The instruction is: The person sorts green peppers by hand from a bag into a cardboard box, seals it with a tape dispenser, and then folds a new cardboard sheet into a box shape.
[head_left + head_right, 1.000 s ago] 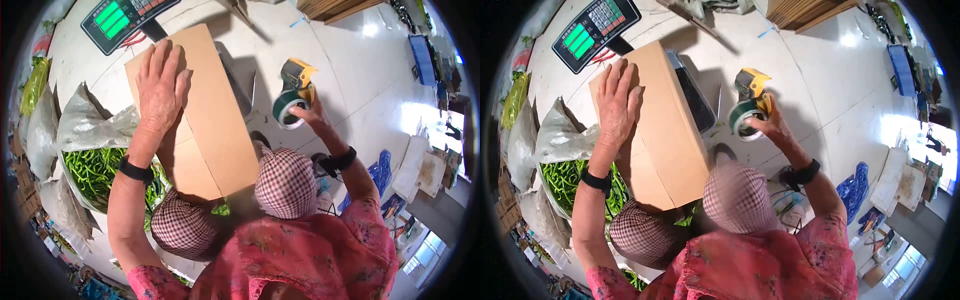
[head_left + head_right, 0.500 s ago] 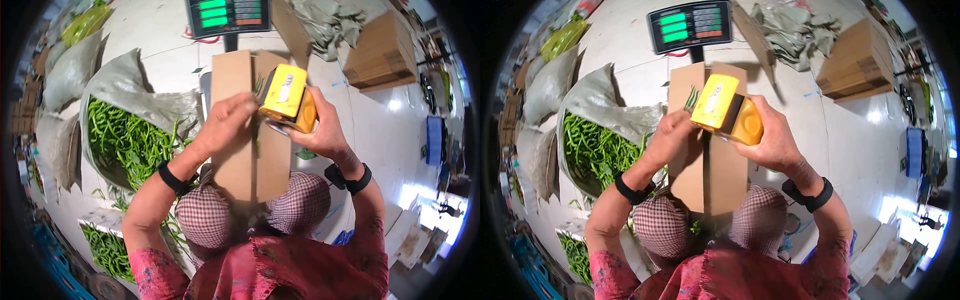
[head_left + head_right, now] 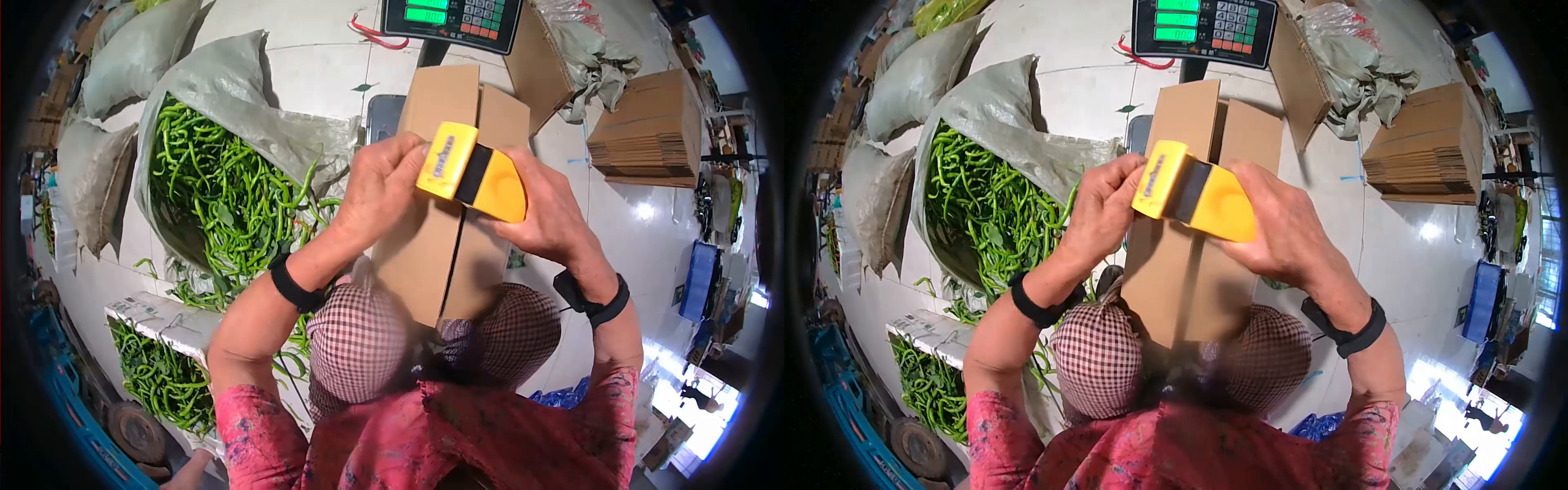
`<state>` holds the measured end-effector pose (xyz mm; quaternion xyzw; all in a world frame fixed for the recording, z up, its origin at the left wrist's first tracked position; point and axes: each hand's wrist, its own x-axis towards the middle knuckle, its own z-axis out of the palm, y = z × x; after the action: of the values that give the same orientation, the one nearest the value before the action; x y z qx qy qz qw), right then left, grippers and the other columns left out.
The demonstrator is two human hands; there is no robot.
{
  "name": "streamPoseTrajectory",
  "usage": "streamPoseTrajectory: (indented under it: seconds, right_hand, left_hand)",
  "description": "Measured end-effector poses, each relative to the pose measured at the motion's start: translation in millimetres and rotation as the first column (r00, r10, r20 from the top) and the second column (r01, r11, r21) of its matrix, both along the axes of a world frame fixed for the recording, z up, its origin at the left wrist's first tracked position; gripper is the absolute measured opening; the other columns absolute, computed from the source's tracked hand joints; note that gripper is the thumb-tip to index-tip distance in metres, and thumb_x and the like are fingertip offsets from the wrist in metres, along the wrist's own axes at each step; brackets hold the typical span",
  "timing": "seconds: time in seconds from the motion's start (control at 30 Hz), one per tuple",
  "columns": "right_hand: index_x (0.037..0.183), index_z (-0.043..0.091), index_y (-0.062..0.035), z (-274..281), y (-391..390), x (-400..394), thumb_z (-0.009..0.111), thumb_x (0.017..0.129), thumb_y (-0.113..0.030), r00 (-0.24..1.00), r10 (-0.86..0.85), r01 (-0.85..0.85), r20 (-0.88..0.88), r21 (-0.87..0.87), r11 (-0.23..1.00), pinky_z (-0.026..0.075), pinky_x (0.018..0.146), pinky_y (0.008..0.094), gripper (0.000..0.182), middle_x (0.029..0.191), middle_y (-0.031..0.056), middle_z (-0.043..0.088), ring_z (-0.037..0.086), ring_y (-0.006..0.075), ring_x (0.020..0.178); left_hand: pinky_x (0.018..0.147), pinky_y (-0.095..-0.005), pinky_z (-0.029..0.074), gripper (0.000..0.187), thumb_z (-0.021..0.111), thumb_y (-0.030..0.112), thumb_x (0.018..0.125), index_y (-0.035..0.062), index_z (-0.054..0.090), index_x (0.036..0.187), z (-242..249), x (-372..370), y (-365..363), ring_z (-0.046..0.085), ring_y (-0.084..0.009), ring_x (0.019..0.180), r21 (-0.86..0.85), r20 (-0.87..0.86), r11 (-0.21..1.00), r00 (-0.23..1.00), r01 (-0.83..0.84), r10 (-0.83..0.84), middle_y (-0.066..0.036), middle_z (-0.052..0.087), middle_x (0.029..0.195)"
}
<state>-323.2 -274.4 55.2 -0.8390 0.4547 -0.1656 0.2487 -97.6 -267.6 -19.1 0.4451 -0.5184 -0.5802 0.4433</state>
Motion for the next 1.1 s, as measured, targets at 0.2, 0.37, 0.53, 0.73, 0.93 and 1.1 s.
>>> streamPoseTrajectory:
  seconds: [0.2,0.37,0.53,0.73,0.93,1.1]
  right_hand:
    - [0.110,0.049,-0.0038,20,-8,6,0.077,0.070,-0.016,0.978,0.116,-0.109,-0.175,0.047,0.993,0.049,0.069,0.0473,0.050,0.094,0.0179,0.061,0.060,0.0412,0.086]
    - [0.118,0.051,-0.0056,17,-16,3,0.080,0.067,-0.019,0.945,0.128,-0.085,-0.300,0.154,0.984,0.050,0.075,0.0435,0.060,0.093,0.0208,0.064,0.062,0.0425,0.088]
    - [0.111,0.052,-0.0060,14,-17,-7,0.078,0.071,-0.022,0.962,0.113,-0.097,-0.250,0.074,0.992,0.048,0.066,0.0447,0.050,0.084,0.0174,0.064,0.062,0.0391,0.079]
    - [0.109,0.055,-0.0050,7,-14,-6,0.077,0.069,-0.018,0.964,0.079,-0.051,-0.254,0.113,0.992,0.050,0.069,0.0415,0.047,0.088,0.0184,0.065,0.064,0.0390,0.081]
    - [0.107,0.057,-0.0043,-7,-13,-9,0.076,0.066,-0.013,0.982,0.035,-0.017,-0.186,0.093,0.996,0.052,0.068,0.0401,0.046,0.089,0.0173,0.065,0.065,0.0381,0.079]
    - [0.106,0.059,-0.0039,-12,-14,-7,0.076,0.064,-0.012,0.989,0.021,-0.015,-0.147,0.041,0.999,0.052,0.069,0.0388,0.046,0.090,0.0168,0.065,0.065,0.0367,0.079]
  left_hand:
    - [0.049,-0.0209,0.028,0.028,0.058,0.027,0.097,0.0088,0.059,0.075,-24,68,3,0.037,-0.0032,0.052,0.218,0.025,0.925,0.949,-0.311,0.313,0.007,0.045,0.061]
    - [0.047,-0.0221,0.027,0.033,0.060,0.030,0.094,0.0089,0.056,0.068,-65,93,5,0.035,-0.0036,0.052,0.241,0.209,0.826,0.859,-0.509,0.468,0.007,0.043,0.059]
    - [0.047,-0.0211,0.026,0.036,0.061,0.025,0.096,0.0127,0.048,0.064,-111,102,10,0.032,-0.0031,0.051,0.249,0.066,0.850,0.883,-0.465,0.464,0.009,0.039,0.058]
    - [0.048,-0.0306,0.033,0.037,0.062,0.024,0.094,0.0027,0.054,0.065,-167,62,8,0.036,-0.0107,0.051,0.027,0.275,0.847,0.819,-0.531,0.504,0.002,0.042,0.055]
    - [0.051,-0.0436,0.042,0.035,0.052,0.026,0.099,0.0013,0.053,0.074,-193,8,4,0.053,-0.0360,0.052,-0.326,0.574,0.911,0.712,-0.254,0.404,-0.020,0.050,0.059]
    - [0.054,-0.0513,0.045,0.027,0.048,0.026,0.099,0.0036,0.056,0.086,-208,14,-1,0.057,-0.0456,0.060,-0.194,0.724,0.972,0.649,-0.134,0.234,-0.022,0.057,0.062]
